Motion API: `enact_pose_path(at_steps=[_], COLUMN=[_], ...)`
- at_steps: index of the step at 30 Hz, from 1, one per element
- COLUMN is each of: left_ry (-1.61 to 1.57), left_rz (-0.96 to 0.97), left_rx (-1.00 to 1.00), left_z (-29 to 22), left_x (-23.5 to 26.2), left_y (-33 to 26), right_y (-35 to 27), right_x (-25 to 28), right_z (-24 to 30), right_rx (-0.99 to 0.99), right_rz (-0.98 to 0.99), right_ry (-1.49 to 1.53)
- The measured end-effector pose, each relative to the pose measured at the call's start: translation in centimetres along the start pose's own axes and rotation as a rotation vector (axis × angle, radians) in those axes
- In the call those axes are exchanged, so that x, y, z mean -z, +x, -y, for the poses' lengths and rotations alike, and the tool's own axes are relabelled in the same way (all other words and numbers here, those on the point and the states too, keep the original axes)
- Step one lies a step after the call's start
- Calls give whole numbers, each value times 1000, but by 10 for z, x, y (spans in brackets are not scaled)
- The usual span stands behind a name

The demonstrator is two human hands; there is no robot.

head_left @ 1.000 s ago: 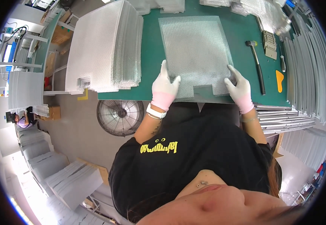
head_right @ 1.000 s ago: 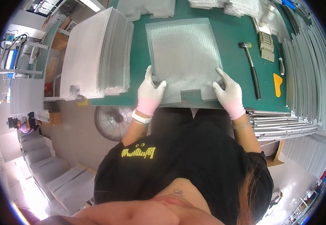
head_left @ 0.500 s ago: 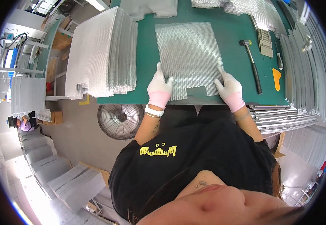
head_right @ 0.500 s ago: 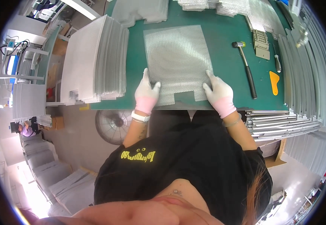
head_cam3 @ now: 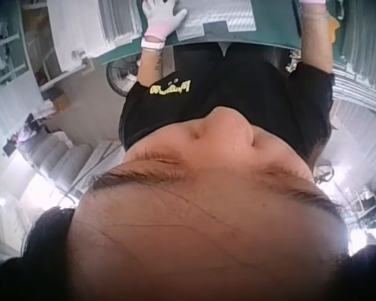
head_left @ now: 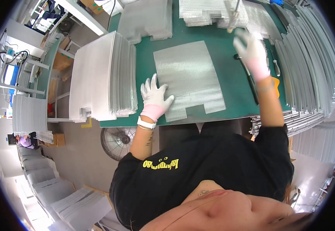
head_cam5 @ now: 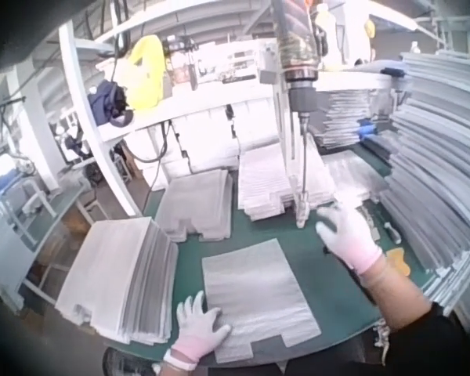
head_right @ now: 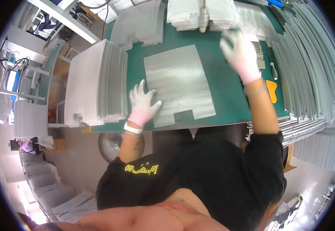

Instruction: Assembling metal mesh air filters by fitting frames and using an electric drill to secure components.

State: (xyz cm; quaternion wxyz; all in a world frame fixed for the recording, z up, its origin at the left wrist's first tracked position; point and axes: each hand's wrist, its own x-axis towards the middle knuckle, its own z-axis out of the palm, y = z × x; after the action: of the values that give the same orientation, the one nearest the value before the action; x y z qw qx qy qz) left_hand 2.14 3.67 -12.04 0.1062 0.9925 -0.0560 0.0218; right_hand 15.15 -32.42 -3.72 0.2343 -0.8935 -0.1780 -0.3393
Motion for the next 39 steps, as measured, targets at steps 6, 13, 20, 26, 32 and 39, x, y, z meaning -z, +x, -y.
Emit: enact_pose_path(at_steps=[6, 13, 20, 26, 32, 39], left_ry=[-375, -467, -2, -1085, -1356, -814], left_rz=[-636, -34, -285, -724, -401, -509], left_rx=[-398, 77, -134, -229, -251, 133], left_z=[-41, -77, -132, -72, -57, -58], left_x=[46, 61, 103, 121, 120, 95], left_y=[151, 327, 317, 316, 270, 31], right_y=[126, 132, 146, 169, 133, -27], right_x=[-38, -74, -45, -26, -14, 32], right_z=[-63, -61, -71, -58, -62, 76], right_rx=[-360, -586, -242, -188, -203, -108], right_rz=[93, 337, -195, -432, -75, 128], right_ry=[-374, -474, -216, 1011, 682, 336])
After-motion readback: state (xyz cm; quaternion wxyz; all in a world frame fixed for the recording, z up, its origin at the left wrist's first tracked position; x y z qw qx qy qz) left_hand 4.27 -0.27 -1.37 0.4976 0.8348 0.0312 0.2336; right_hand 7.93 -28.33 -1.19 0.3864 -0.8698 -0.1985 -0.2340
